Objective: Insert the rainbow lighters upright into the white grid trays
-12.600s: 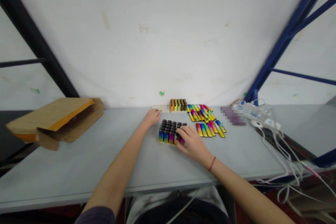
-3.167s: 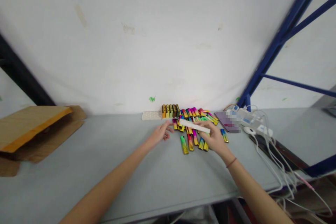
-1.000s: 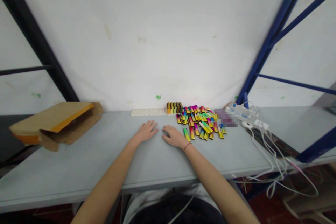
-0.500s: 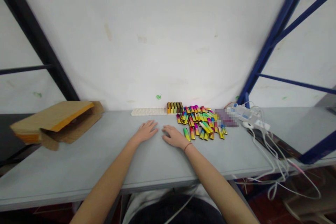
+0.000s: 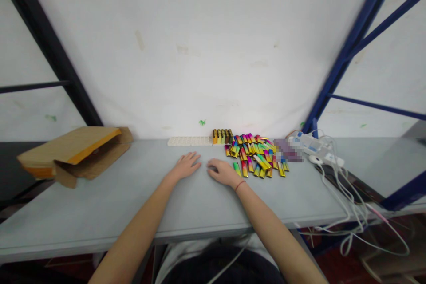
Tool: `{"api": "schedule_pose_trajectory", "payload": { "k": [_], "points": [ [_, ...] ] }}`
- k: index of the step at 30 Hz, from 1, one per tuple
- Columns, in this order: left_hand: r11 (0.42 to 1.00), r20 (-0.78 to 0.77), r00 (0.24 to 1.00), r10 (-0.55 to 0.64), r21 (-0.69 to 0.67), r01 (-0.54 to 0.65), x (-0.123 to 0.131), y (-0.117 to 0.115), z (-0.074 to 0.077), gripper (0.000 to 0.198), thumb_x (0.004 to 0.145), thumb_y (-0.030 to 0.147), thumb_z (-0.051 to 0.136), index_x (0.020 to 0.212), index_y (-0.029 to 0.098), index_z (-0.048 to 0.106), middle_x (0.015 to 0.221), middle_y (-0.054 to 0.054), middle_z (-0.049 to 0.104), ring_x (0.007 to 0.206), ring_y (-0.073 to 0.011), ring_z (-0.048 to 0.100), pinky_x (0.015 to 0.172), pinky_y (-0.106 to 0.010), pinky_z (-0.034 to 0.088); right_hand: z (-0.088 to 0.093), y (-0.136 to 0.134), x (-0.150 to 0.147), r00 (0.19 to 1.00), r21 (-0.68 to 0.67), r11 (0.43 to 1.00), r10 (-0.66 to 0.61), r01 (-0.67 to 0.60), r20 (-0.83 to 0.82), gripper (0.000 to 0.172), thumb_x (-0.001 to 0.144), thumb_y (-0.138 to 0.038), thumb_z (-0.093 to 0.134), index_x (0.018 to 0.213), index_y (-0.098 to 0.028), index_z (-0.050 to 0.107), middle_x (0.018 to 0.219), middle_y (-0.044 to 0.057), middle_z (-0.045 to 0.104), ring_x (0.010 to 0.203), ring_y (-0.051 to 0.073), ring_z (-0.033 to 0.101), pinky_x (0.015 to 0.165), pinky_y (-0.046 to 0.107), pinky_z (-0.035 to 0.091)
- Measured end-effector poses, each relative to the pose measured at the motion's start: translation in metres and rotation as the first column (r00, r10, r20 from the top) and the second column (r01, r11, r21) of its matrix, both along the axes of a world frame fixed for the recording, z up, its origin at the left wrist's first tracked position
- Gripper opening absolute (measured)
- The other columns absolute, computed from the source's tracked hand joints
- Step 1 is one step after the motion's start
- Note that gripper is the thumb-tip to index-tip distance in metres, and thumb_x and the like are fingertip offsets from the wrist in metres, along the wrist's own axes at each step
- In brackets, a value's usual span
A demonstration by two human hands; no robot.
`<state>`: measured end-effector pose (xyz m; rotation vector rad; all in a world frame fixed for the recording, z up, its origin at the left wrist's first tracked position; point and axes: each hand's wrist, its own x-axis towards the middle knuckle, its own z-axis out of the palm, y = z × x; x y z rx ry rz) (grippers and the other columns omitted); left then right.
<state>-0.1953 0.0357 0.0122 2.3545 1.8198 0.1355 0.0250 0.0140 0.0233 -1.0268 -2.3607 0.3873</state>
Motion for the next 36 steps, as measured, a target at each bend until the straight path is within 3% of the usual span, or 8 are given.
{"api": "schedule_pose_trajectory", "payload": {
  "k": [2,5,10,15,20,26,31,36],
  "points": [
    [1.000,0.015,1.000,-0.003,0.016,0.003,-0.001,0.002,-0.002,0.058,0.100,0.047,0.038,0.151,0.021,0.045,0.164,-0.011,0.033,0.151,-0.0298,0.028,0.121,-0.050,0.023,0.011,0.001,0.010,0.977,0.026,0.978,-0.204,0.206,-0.065,0.018,0.091,-0.017,0.054,0.092,-0.016,0.072,0.095,0.009,0.074,0.092,0.020,0.067,0.085,0.028,0.046],
    [0.993,0.041,0.999,0.006,0.116,-0.011,-0.004,0.007,-0.005,0.051,0.097,0.044,0.047,0.142,0.022,0.057,0.157,-0.010,0.045,0.145,-0.0287,0.039,0.120,-0.044,0.028,0.027,0.003,0.033,0.765,-0.013,0.773,-0.630,0.635,-0.132,0.030,0.097,-0.025,0.043,0.094,-0.016,0.071,0.078,0.007,0.071,0.073,0.019,0.064,0.067,0.026,0.041],
    [0.903,0.097,0.971,0.220,0.357,-0.240,-0.011,0.013,-0.003,0.043,0.097,0.033,0.047,0.134,0.021,0.065,0.144,-0.010,0.058,0.133,-0.0281,0.049,0.115,-0.041,0.037,0.040,-0.001,0.053,0.642,-0.007,0.652,-0.744,0.758,0.182,0.036,0.093,-0.037,0.048,0.087,-0.014,0.075,0.086,0.016,0.074,0.084,0.026,0.068,0.068,0.031,0.041],
    [0.812,0.076,0.887,0.456,0.373,-0.449,-0.021,0.013,0.002,0.050,0.097,0.032,0.045,0.143,0.017,0.055,0.152,-0.015,0.048,0.140,-0.0332,0.041,0.112,-0.045,0.039,0.037,-0.012,0.043,0.605,0.038,0.676,-0.681,0.736,0.414,0.042,0.089,-0.040,0.056,0.108,-0.007,0.075,0.109,0.024,0.072,0.111,0.037,0.063,0.088,0.042,0.043],
    [0.835,0.009,0.865,0.501,0.258,-0.486,-0.033,0.023,0.007,0.058,0.100,0.035,0.035,0.153,0.011,0.040,0.165,-0.016,0.028,0.151,-0.0346,0.025,0.117,-0.052,0.030,0.033,-0.014,0.034,0.687,0.051,0.781,-0.577,0.623,0.441,0.037,0.089,-0.031,0.055,0.111,-0.006,0.073,0.120,0.025,0.068,0.124,0.036,0.055,0.097,0.041,0.041],
    [0.840,-0.071,0.872,0.484,0.318,-0.440,-0.031,0.010,0.020,0.050,0.097,0.033,0.038,0.137,0.014,0.060,0.145,-0.020,0.056,0.139,-0.0351,0.043,0.114,-0.056,0.032,0.025,-0.003,0.030,0.833,0.039,0.901,-0.415,0.432,0.366,0.025,0.093,-0.020,0.051,0.109,-0.011,0.068,0.107,0.018,0.072,0.111,0.029,0.062,0.107,0.043,0.033],
    [0.836,-0.068,0.860,0.506,0.287,-0.468,-0.030,-0.009,0.033,0.041,0.097,0.036,0.041,0.109,0.017,0.076,0.133,-0.019,0.062,0.139,-0.0413,0.039,0.108,-0.058,0.038,0.012,0.009,0.031,0.965,-0.123,0.960,-0.258,0.252,-0.036,0.019,0.094,-0.023,0.047,0.100,-0.015,0.063,0.102,0.013,0.070,0.098,0.023,0.065,0.089,0.034,0.046],
    [0.928,-0.037,0.928,0.371,0.048,-0.369,-0.027,-0.011,0.032,0.038,0.098,0.039,0.042,0.116,0.020,0.070,0.139,-0.018,0.059,0.135,-0.0427,0.046,0.102,-0.066,0.041,0.009,0.010,0.030,0.771,-0.411,0.910,-0.221,-0.057,-0.597,0.034,0.095,-0.049,0.042,0.116,-0.022,0.047,0.070,-0.003,0.060,0.065,0.017,0.063,0.068,0.030,0.051]
  ]
}}
